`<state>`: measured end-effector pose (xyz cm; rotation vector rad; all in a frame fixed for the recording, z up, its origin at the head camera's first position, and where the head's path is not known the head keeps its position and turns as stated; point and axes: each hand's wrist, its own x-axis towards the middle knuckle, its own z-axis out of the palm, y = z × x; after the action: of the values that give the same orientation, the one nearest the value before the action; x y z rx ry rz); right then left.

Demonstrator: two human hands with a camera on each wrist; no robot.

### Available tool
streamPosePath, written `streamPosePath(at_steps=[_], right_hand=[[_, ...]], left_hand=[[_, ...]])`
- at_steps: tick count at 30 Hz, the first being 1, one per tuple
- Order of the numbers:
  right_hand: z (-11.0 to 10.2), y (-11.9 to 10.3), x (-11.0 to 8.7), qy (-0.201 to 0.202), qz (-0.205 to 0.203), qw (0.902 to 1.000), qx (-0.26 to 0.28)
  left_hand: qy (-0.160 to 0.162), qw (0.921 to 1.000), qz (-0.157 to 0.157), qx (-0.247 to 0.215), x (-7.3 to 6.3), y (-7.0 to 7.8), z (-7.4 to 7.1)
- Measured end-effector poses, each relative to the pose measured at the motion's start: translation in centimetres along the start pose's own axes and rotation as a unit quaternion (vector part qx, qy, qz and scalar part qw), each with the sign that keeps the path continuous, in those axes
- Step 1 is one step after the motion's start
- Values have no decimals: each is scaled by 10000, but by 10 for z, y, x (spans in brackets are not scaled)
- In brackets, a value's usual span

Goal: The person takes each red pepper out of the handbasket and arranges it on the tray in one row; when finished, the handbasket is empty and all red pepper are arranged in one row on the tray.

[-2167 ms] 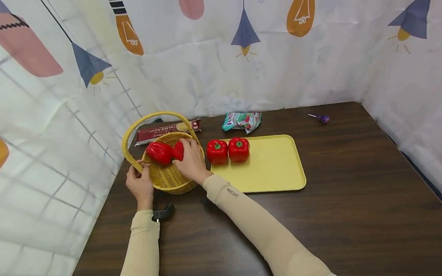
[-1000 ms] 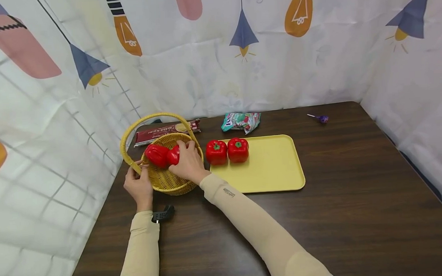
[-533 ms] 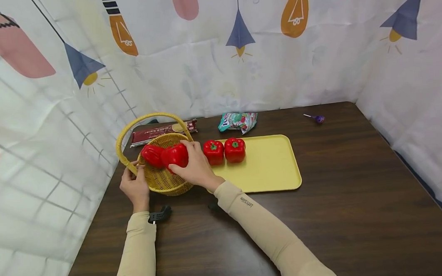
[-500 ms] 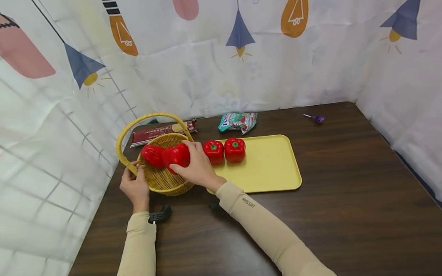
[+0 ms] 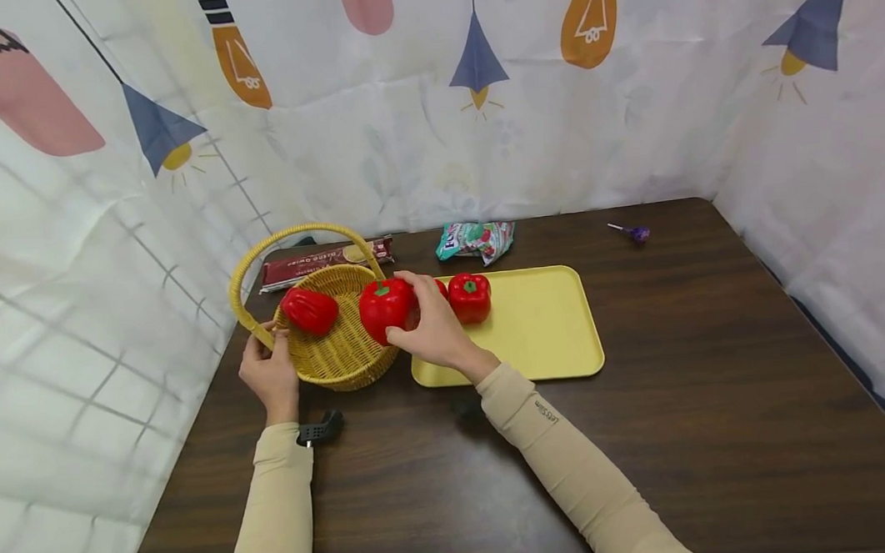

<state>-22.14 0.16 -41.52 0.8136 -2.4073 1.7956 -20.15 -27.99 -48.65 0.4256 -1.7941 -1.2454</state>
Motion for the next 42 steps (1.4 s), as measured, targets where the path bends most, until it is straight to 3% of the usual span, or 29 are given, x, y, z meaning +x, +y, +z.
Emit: streamPosePath(at_steps=[8, 15, 18, 27, 42], right_hand=[[-44, -12, -8, -378, -272, 9989, -30], [-90, -40, -17, -225, -106, 9993, -294], [-108, -35, -18, -36, -31, 9993, -364], [-147, 22, -18, 351, 190, 9965, -741], [-176, 50, -27, 223, 1203, 9849, -1228]], left_hand=[[-29, 10000, 35, -82, 0, 0, 0], [-3, 9999, 48, -128, 1, -3, -1], [6, 9999, 34, -106, 2, -4, -1], [-18, 9999, 9, -101, 2, -3, 0], [-6, 9999, 78, -111, 1, -2, 0]])
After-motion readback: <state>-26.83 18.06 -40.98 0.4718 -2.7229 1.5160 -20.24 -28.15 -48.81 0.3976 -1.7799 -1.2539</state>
